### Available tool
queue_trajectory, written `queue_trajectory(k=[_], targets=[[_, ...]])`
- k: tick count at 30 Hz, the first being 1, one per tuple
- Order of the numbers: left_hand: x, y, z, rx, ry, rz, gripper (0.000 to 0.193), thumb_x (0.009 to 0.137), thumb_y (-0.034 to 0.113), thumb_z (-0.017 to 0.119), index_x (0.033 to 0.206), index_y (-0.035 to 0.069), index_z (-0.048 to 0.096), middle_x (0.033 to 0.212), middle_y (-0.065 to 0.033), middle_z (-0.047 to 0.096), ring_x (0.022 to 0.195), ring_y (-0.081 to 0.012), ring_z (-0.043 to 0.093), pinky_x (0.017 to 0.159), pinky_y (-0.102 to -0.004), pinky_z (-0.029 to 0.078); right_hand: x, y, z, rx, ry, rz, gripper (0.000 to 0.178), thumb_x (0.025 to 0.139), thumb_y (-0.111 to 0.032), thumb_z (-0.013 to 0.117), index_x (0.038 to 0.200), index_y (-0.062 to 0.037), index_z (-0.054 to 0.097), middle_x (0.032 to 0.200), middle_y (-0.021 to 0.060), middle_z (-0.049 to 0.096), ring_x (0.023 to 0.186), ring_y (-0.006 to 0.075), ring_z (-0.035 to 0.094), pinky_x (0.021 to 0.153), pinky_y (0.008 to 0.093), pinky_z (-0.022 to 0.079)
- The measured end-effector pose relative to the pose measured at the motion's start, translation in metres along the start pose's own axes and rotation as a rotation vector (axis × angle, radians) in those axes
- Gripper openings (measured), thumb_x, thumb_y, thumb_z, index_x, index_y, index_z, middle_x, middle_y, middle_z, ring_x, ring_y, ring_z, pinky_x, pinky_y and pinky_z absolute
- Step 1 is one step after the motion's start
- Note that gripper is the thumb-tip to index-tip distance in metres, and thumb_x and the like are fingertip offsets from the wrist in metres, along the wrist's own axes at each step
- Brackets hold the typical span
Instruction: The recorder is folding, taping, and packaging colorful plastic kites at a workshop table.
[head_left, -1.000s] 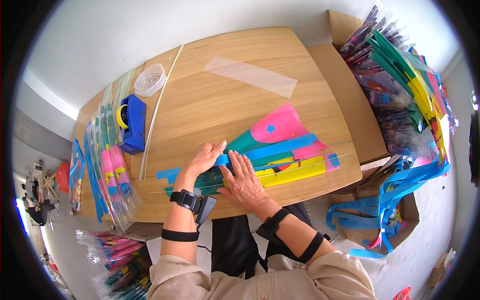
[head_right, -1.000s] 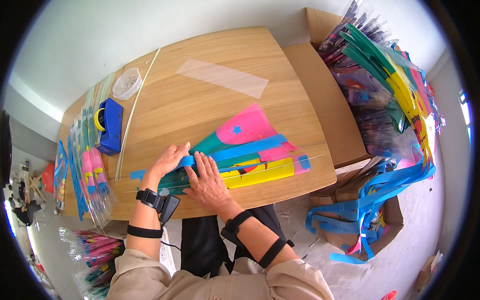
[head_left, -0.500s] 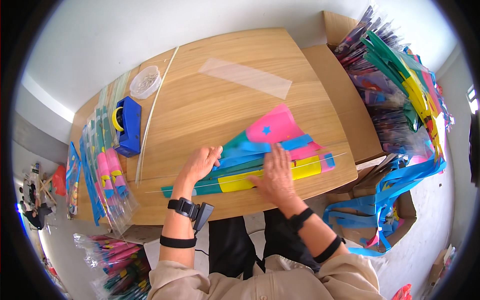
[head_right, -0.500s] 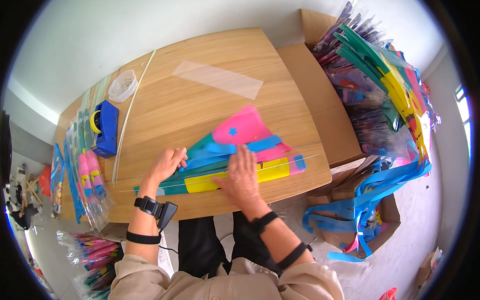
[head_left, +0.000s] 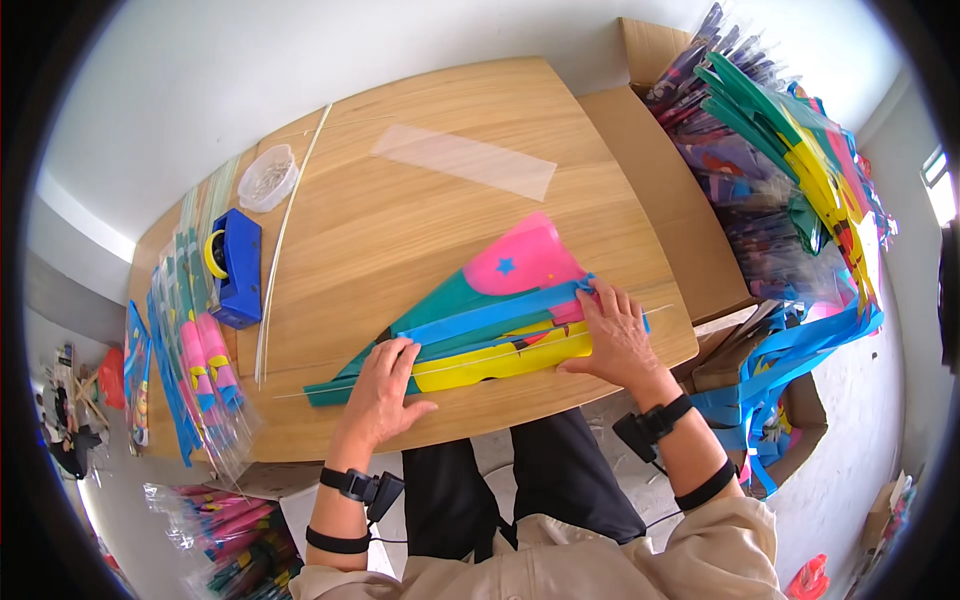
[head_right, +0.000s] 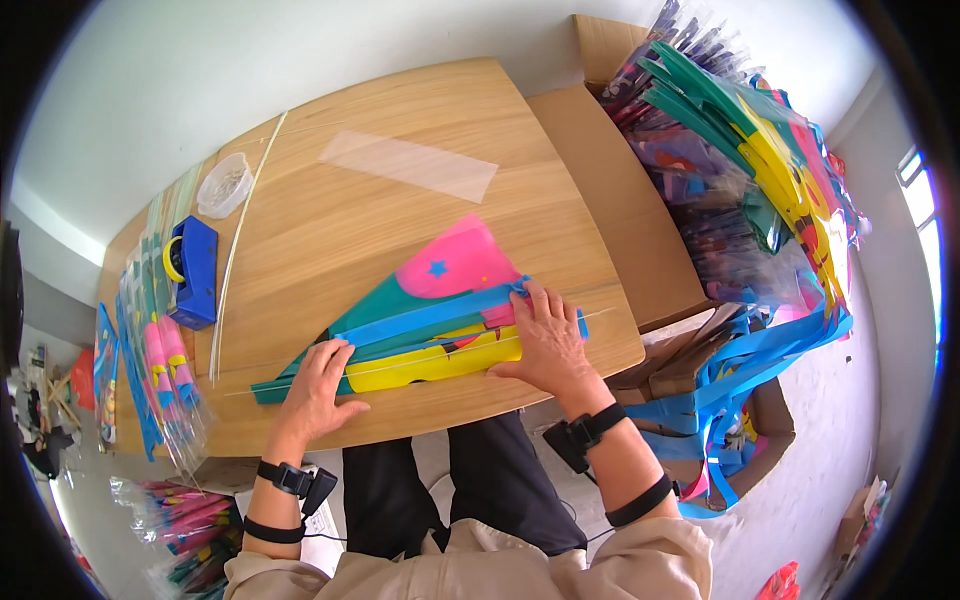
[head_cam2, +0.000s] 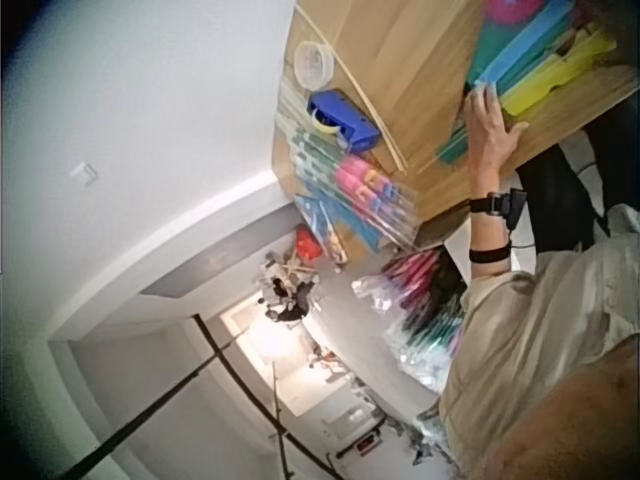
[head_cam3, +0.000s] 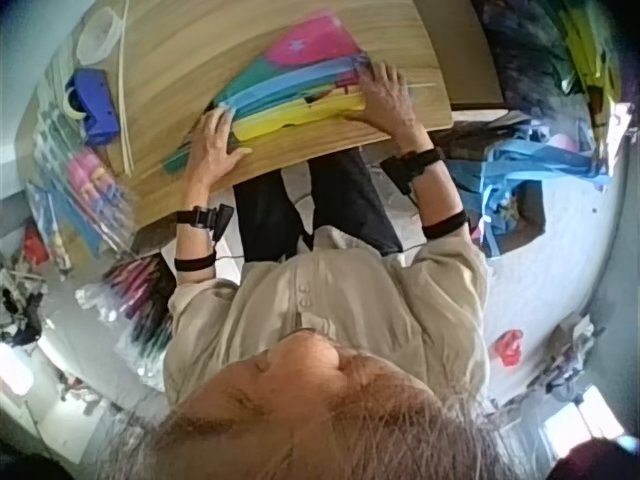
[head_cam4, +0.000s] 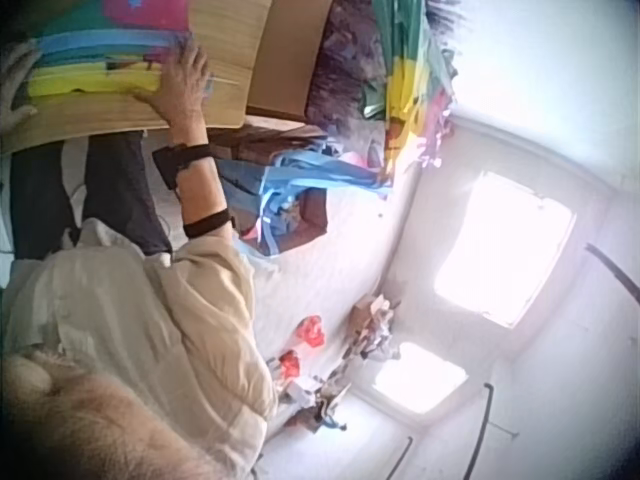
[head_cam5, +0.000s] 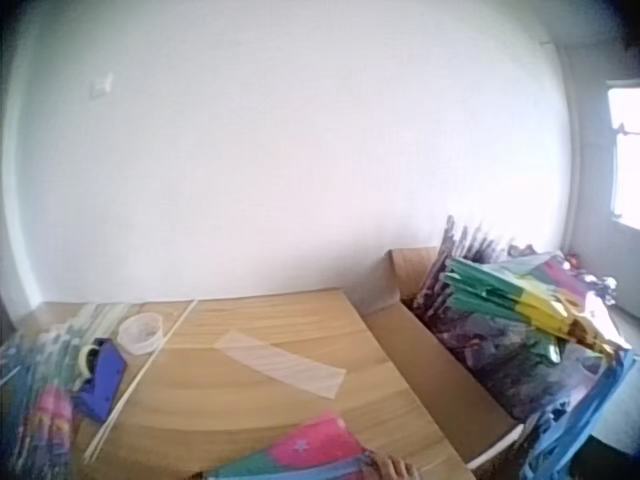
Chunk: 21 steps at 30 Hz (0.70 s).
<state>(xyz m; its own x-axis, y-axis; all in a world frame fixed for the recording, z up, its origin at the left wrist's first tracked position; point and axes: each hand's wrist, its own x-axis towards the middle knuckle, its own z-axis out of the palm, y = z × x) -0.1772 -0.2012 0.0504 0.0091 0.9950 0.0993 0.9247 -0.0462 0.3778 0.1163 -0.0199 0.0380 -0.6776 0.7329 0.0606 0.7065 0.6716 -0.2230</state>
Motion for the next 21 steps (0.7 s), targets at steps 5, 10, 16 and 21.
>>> queue_trajectory(k=[5, 10, 16, 21], targets=[[-0.01, -0.005, 0.005, 0.132, -0.028, 0.06, 0.066, 0.073, 0.017, 0.077, 0.129, -0.005, 0.05, 0.135, -0.0205, 0.049, 0.126, -0.0369, 0.045, 0.109, -0.0434, 0.039, 0.003, 0.016, -0.012, -0.022, -0.082, -0.049, 0.083, 0.063, -0.036, 0.08, 0.13, 0.0029, 0.05, 0.145, 0.0173, 0.035, 0.133, 0.0355, 0.034, 0.109, 0.0478, 0.029], [-0.005, -0.006, 0.011, 0.208, 0.038, 0.107, 0.051, 0.075, 0.009, 0.071, 0.121, -0.006, 0.057, 0.126, -0.02, 0.057, 0.12, -0.0353, 0.051, 0.105, -0.0419, 0.043, 0.013, 0.033, -0.01, -0.256, 0.008, -0.31, 0.051, 0.072, -0.022, 0.07, 0.114, 0.0043, 0.061, 0.135, 0.0141, 0.048, 0.127, 0.0296, 0.042, 0.105, 0.0439, 0.032], [0.014, -0.033, 0.002, -0.22, 0.027, -0.01, 0.023, 0.079, 0.003, 0.068, 0.101, -0.004, 0.067, 0.106, -0.0152, 0.066, 0.101, -0.0324, 0.061, 0.089, -0.0388, 0.05, 0.043, 0.054, -0.022, 0.069, -0.175, -0.238, 0.029, 0.081, -0.03, 0.068, 0.096, -0.0058, 0.072, 0.112, 0.0093, 0.064, 0.111, 0.0252, 0.053, 0.095, 0.0429, 0.038], [0.043, -0.048, -0.01, -0.364, -0.161, -0.277, 0.016, 0.083, 0.005, 0.067, 0.097, -0.001, 0.067, 0.092, -0.0178, 0.066, 0.086, -0.0338, 0.064, 0.077, -0.0372, 0.051, 0.071, 0.061, -0.018, 0.122, -0.191, -0.028, 0.031, 0.08, -0.039, 0.071, 0.085, -0.0086, 0.073, 0.096, 0.0123, 0.064, 0.095, 0.0287, 0.06, 0.082, 0.0433, 0.046]])
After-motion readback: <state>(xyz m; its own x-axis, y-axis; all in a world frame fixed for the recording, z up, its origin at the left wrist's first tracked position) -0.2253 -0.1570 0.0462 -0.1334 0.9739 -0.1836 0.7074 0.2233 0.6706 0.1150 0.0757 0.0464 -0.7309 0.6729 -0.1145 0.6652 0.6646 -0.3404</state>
